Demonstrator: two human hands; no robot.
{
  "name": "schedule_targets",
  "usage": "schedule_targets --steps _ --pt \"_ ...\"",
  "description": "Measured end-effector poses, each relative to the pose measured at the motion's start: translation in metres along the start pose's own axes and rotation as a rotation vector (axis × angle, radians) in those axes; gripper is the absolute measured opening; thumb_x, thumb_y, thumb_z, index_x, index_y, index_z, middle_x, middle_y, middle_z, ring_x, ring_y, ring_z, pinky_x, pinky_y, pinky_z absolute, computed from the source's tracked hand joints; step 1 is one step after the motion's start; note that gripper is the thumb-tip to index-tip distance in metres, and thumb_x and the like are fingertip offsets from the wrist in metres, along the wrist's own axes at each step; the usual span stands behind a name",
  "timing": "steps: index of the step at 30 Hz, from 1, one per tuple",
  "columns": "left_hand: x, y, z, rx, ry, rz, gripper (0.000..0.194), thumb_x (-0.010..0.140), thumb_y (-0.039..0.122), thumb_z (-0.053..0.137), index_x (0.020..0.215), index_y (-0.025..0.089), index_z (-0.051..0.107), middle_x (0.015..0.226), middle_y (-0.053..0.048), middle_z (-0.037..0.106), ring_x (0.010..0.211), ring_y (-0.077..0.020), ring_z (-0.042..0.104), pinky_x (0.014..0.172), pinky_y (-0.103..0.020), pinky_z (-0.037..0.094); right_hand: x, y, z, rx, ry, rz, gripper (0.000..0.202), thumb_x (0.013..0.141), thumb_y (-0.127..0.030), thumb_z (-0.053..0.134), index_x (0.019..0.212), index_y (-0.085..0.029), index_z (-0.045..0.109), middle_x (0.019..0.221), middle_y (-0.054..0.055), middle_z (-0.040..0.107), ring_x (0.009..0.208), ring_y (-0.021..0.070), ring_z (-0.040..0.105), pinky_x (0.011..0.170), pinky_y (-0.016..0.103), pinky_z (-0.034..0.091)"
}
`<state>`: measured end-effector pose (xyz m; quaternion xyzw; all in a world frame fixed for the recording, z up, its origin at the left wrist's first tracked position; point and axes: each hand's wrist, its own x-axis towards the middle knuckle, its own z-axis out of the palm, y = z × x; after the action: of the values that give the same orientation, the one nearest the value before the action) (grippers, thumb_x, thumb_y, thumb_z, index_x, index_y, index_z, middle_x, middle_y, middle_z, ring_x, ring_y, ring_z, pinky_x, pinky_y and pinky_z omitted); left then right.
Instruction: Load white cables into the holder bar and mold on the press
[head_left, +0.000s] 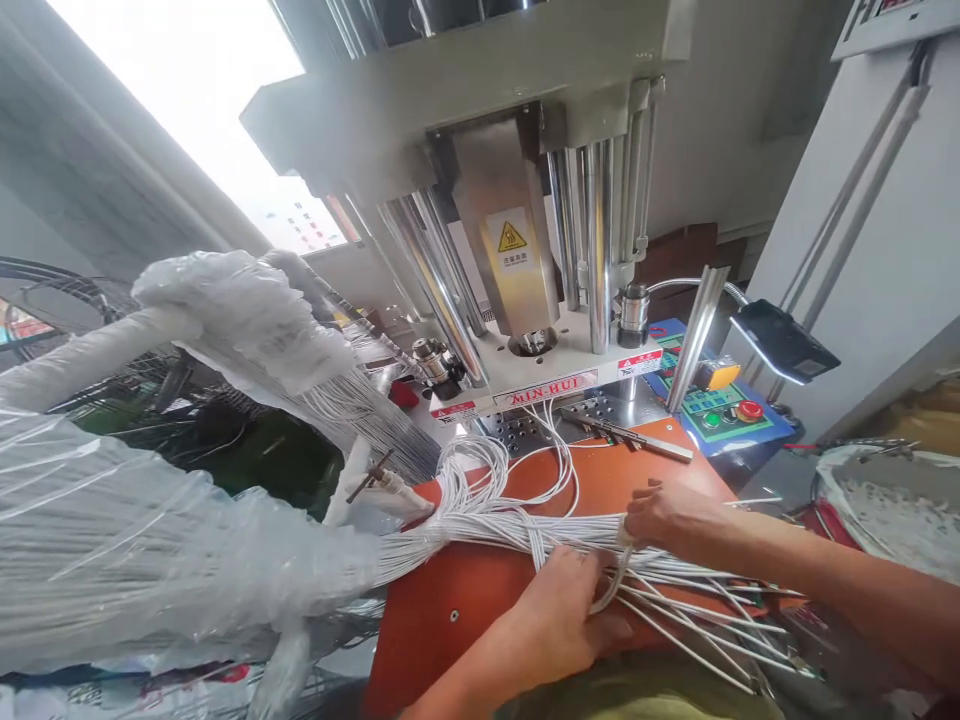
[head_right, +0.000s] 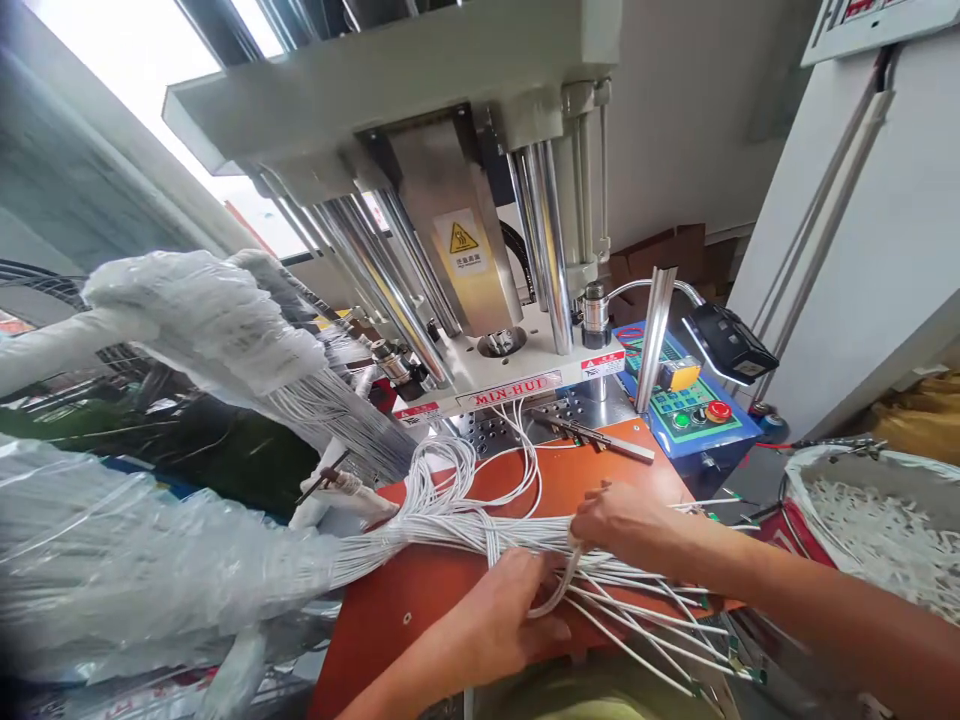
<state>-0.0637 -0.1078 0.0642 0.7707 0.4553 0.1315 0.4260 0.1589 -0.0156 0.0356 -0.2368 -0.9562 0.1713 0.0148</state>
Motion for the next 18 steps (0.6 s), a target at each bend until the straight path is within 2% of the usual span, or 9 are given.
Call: schedule_targets --steps 2,5,7,9,11,12,15,18 --pt "0.009 0.004 0.011 -0.296 -0.017 -0.037 0.034 0.079 0.038 0.069 0.105 0.018 0.061 0.088 -0.002 0.067 0.075 -0.0163 0.056 0.067 -0.026 0.043 0.011 -0.015 0.01 -0.071 -0.003 -0.024 0.021 0.095 -0.023 0.047 0.082 -0.018 0.062 0.079 0.006 0.067 0.074 0.0193 0.059 0.07 0.033 0.04" --pt "0.03 -0.004 0.033 -0.67 0.089 -0.261 0.042 0.083 0.052 0.058 0.102 0.014 0.057 0.065 0.002 0.057 0.051 -0.0101 0.047 0.049 -0.023 0.037 0.01 -0.023 -0.002 -0.005 0.042 -0.011 0.016 0.092 -0.02 0.051 0.099 -0.016 0.064 0.095 0.01 0.068 0.088 0.0228 0.062 0.078 0.035 0.046" --pt "0.039 -0.015 0.044 -0.809 0.14 -0.332 0.047 0.082 0.057 0.056 0.099 0.014 0.057 0.06 0.004 0.051 0.044 -0.0071 0.039 0.042 -0.021 0.031 -0.002 -0.014 -0.019 0.143 0.155 -0.034 0.031 0.092 -0.019 0.049 0.121 -0.02 0.059 0.117 0.012 0.065 0.108 0.0231 0.059 0.092 0.037 0.046" --pt "0.042 -0.022 0.048 -0.877 0.149 -0.332 0.047 0.079 0.058 0.059 0.096 0.014 0.059 0.059 0.004 0.051 0.042 -0.006 0.036 0.039 -0.019 0.027 -0.014 0.005 -0.033 0.244 0.357 -0.003 0.043 0.096 -0.022 0.041 0.138 -0.027 0.049 0.132 0.01 0.058 0.12 0.0228 0.054 0.102 0.04 0.043" --pt "0.041 -0.022 0.046 -0.929 0.143 -0.324 0.047 0.076 0.059 0.063 0.094 0.015 0.059 0.059 0.005 0.051 0.041 -0.0058 0.036 0.036 -0.019 0.026 -0.022 0.023 -0.039 0.343 0.504 0.093 0.045 0.099 -0.031 0.037 0.144 -0.03 0.043 0.14 0.008 0.054 0.127 0.024 0.049 0.108 0.044 0.039" --pt "0.041 -0.02 0.044 -0.953 0.14 -0.324 0.048 0.075 0.059 0.064 0.092 0.015 0.059 0.058 0.005 0.051 0.04 -0.0057 0.036 0.036 -0.019 0.025 -0.025 0.029 -0.038 0.416 0.521 0.141 0.046 0.1 -0.037 0.036 0.145 -0.03 0.043 0.143 0.007 0.051 0.13 0.0248 0.047 0.11 0.044 0.037" --pt "0.044 -0.012 0.038 -0.985 0.127 -0.331 0.05 0.072 0.061 0.067 0.088 0.015 0.058 0.055 0.005 0.051 0.038 -0.0052 0.037 0.035 -0.019 0.026 -0.026 0.029 -0.026 0.641 0.387 0.223 0.052 0.1 -0.049 0.034 0.144 -0.025 0.046 0.15 0.006 0.044 0.139 0.0261 0.037 0.116 0.041 0.03" --pt "0.055 -0.005 0.038 -1.036 0.118 -0.326 0.052 0.07 0.061 0.071 0.088 0.015 0.055 0.056 0.005 0.052 0.038 -0.0055 0.039 0.036 -0.02 0.029 -0.022 0.008 -0.011 0.747 0.254 0.234 0.059 0.098 -0.055 0.034 0.146 -0.023 0.044 0.153 0.007 0.04 0.142 0.0275 0.033 0.118 0.04 0.027"
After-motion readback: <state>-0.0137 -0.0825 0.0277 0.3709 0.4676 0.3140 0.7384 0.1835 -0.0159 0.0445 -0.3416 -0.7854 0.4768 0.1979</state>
